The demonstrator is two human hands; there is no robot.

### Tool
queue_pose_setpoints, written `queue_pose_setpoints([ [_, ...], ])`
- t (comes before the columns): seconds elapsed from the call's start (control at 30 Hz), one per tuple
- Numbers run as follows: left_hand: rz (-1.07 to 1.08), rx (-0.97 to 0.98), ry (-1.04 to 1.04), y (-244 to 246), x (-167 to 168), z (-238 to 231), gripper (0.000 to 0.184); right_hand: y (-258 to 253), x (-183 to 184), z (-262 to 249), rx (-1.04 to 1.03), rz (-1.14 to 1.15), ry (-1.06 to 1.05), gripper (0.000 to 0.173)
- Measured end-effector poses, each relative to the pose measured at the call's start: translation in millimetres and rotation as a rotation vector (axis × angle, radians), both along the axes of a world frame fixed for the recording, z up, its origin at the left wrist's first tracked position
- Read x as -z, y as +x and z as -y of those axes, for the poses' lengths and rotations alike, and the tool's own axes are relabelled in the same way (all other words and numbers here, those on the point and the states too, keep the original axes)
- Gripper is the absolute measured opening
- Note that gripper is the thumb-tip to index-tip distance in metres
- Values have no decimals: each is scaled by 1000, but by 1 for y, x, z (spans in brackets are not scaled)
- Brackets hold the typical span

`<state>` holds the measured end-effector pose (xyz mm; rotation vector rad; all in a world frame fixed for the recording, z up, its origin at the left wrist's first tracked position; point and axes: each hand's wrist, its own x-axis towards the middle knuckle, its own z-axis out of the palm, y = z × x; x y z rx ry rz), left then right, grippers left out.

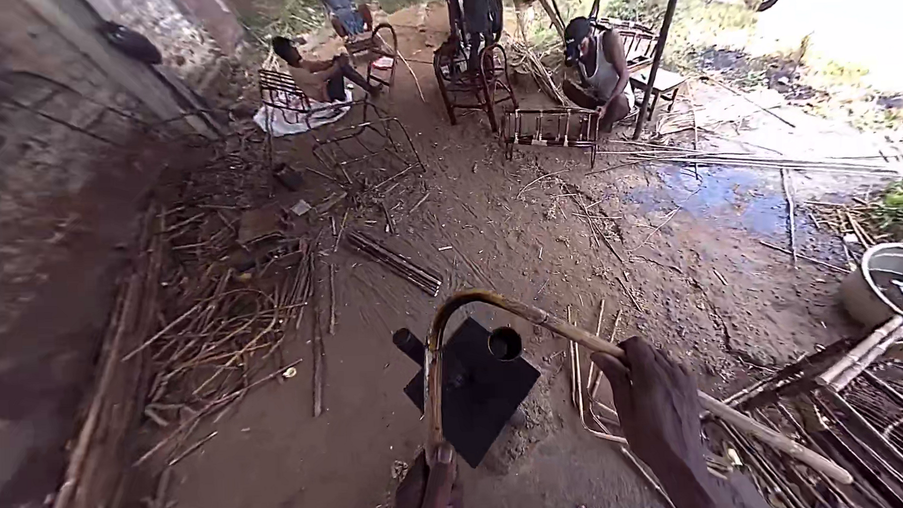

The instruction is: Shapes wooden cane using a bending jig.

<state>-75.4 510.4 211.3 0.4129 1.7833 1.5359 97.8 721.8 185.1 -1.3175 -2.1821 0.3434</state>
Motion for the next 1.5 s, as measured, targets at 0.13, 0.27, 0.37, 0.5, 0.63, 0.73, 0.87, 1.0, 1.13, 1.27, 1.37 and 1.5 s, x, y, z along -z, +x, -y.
queue_pose_setpoints([
  [0.13,-73,-105,179,-12,-30,-29,31,-27,-46,-42,-88,-83,109,57],
  [0.27,-106,-191,285,-6,-55,-46,34,-39,-84,-61,-162,-130,117,49],
  [0.37,-147,-202,298,3,-56,-43,33,-39,-103,-59,-188,-109,81,56],
  [0.5,-210,-216,337,-2,-63,-41,31,-47,-104,-57,-162,-188,157,57],
  [0.63,-267,-212,319,12,-67,-34,29,-42,-106,-57,-163,-250,168,51],
  [0.73,-283,-296,328,18,-69,-38,29,-32,-109,-58,-192,-274,145,45],
  [0.87,-367,-359,284,23,-68,-28,28,-12,-107,-49,-300,-247,48,49],
  [1.0,-484,-316,223,18,-44,-1,41,13,-84,-49,-496,-178,-165,61],
  [1.13,-424,-508,493,21,-10,6,54,27,-38,-38,-660,-348,-253,55],
  [1.27,-381,-559,627,7,-12,15,59,40,-27,-16,-790,-404,-168,47],
  [1.37,-381,-455,712,-5,-26,20,54,44,-27,-9,-832,-391,-173,39],
  [1.5,-392,-552,692,-18,-47,17,54,33,-38,-8,-820,-412,-161,38],
])
